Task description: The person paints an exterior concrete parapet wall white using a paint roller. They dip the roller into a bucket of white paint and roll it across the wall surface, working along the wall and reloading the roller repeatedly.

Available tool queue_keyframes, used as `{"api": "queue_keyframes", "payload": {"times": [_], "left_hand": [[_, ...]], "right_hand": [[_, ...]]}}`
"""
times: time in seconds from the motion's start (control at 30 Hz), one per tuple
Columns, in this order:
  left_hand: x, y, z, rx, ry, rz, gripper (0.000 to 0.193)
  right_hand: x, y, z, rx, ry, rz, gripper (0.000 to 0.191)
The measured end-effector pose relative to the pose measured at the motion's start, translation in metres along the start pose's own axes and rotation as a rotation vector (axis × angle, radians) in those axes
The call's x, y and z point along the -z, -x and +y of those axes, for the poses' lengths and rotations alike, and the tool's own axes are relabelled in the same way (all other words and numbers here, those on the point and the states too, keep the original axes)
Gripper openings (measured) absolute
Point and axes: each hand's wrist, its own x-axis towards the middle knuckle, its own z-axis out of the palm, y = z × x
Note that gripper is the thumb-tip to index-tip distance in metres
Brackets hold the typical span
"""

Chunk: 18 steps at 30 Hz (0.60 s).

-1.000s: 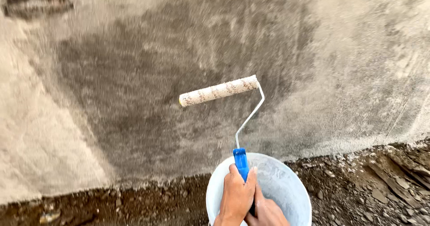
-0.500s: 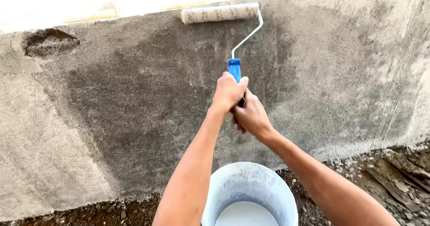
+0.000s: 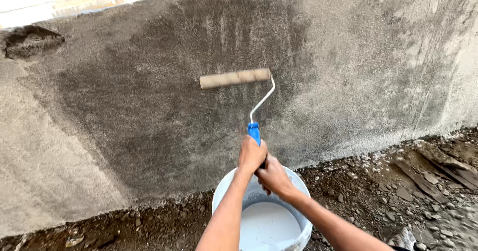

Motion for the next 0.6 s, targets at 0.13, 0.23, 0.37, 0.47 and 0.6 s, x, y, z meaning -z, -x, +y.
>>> {"api": "queue_keyframes", "payload": {"times": [0.13,0.23,0.37,0.47,0.6], "left_hand": [[-0.028,0.040,-0.036,0.044,-0.037,-0.029,0.046],[-0.038,0.063,-0.052,0.172,-0.046,-0.134,0.046],[-0.044,0.086,-0.056,0.187,-0.050,-0.129,0.046],[-0.043,0.093,-0.045,0.151,-0.012,-0.096,0.042],[-0.038,0.083,-0.014,0.079,0.088,-0.011,0.040]], "right_hand": [[-0.005,0.032,0.037,-0.125,-0.002,-0.051,0.021],[-0.005,0.049,0.053,-0.209,0.014,-0.079,0.022],[-0.001,0.069,0.055,-0.229,-0.014,-0.108,0.023],[0.010,0.078,0.039,-0.235,0.040,-0.093,0.025],[0.030,0.076,0.007,-0.199,0.130,-0.069,0.033]]}}
